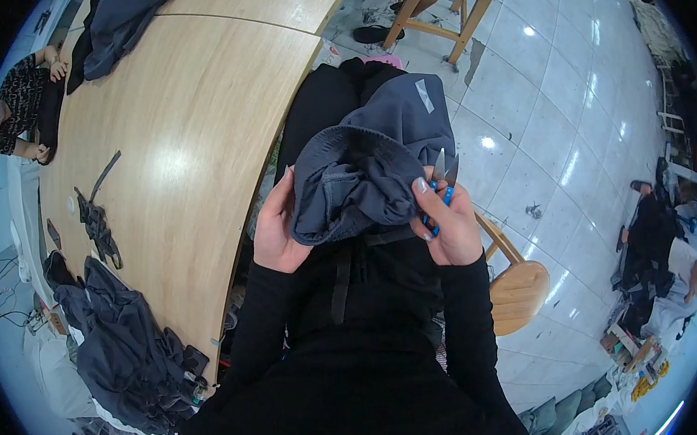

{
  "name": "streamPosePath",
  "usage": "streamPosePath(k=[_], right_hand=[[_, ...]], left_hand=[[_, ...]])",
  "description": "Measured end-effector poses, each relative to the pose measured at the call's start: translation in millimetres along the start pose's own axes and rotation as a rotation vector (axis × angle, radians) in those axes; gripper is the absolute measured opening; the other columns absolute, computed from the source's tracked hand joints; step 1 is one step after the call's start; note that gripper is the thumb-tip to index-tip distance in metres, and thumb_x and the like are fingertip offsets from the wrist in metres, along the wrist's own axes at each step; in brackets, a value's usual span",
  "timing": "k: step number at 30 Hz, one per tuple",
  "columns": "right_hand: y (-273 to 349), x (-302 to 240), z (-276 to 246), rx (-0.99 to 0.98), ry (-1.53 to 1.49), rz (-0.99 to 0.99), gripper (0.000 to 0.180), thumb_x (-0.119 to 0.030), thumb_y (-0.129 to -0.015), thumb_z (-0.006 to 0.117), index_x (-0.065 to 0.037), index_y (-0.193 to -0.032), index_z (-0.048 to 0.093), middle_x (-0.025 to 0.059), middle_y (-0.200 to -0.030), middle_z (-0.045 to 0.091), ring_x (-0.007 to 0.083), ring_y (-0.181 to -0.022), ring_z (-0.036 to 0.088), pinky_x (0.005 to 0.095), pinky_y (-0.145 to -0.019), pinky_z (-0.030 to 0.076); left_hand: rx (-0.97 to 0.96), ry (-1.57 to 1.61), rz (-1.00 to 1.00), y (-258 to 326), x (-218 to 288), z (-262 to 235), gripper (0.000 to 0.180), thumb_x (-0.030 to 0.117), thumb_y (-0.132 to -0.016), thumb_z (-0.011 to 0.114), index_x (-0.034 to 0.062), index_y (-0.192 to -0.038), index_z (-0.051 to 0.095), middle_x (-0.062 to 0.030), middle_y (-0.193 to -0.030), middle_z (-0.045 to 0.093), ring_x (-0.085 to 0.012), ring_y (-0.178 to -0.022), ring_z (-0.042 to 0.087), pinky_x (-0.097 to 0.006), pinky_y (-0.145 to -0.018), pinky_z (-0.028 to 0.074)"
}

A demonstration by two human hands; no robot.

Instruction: The recorder uses a small pair of snips to trim excess threads from the waistband and seams of a pair of grey athletic shorts.

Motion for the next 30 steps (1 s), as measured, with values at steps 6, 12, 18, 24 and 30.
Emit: streamPosePath(k=[6, 12, 18, 24, 30], right_hand=[[1, -12, 5, -0.038, 0.180, -0.067, 0.024, -0.006, -0.103, 0.070, -0.001, -0.125, 0.064, 0.0017, -0.102, 0.067, 0.0040, -0.071, 0.055, 0.0198, -0.053, 0.037], [7, -22, 22, 0.211, 0.902, -0.495, 0.015, 0.005, -0.086, 0.075, 0.000, -0.097, 0.067, 0.0017, -0.081, 0.066, 0.0071, -0.067, 0.055, 0.0235, -0.061, 0.043], [9, -31, 35, 0.455, 1.111, -0.864, 0.013, 0.012, -0.076, 0.067, 0.001, -0.083, 0.066, 0.0038, -0.072, 0.063, 0.0089, -0.062, 0.053, 0.0254, -0.062, 0.043], [1, -29, 6, 0.358, 0.712, -0.479, 0.011, 0.005, -0.088, 0.071, -0.001, -0.097, 0.074, -0.0021, -0.078, 0.064, 0.0067, -0.070, 0.056, 0.0256, -0.065, 0.044], [-45, -8, -83, 0.494, 1.242, -0.717, 0.045, -0.019, -0.096, 0.080, 0.002, -0.134, 0.067, 0.0131, -0.095, 0.074, 0.0248, -0.088, 0.074, 0.0374, -0.079, 0.056]], left_hand=[[0.020, -0.082, 0.022, 3, 6, 11, 0.036, 0.023, -0.115, 0.053, -0.0006, -0.141, 0.061, -0.0169, -0.138, 0.070, -0.0265, -0.127, 0.069, -0.044, -0.113, 0.055], [0.229, -1.253, 0.622, 14, 10, 36, 0.025, -0.011, -0.089, 0.075, 0.0036, -0.104, 0.060, -0.0089, -0.116, 0.072, -0.0161, -0.100, 0.071, -0.028, -0.088, 0.057], [0.314, -1.391, 0.996, 10, 14, 42, 0.031, -0.013, -0.092, 0.069, 0.0030, -0.117, 0.062, -0.0129, -0.122, 0.070, -0.0188, -0.102, 0.068, -0.031, -0.088, 0.055], [0.372, -1.899, 1.072, 23, 30, 52, 0.054, -0.010, -0.081, 0.063, 0.0014, -0.135, 0.062, -0.0183, -0.140, 0.063, -0.0350, -0.125, 0.062, -0.042, -0.107, 0.049], [-0.384, -2.382, 0.698, 19, -34, 81, 0.059, 0.022, -0.083, 0.082, 0.0198, -0.140, 0.067, -0.0145, -0.156, 0.053, -0.0440, -0.143, 0.047, -0.053, -0.119, 0.037]])
Point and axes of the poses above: each hand's wrist, its own y-axis away from the middle knuckle, its own z-axis out of the palm, x = y × z, the point moved 1 cm from there along -y, towards the middle knuckle
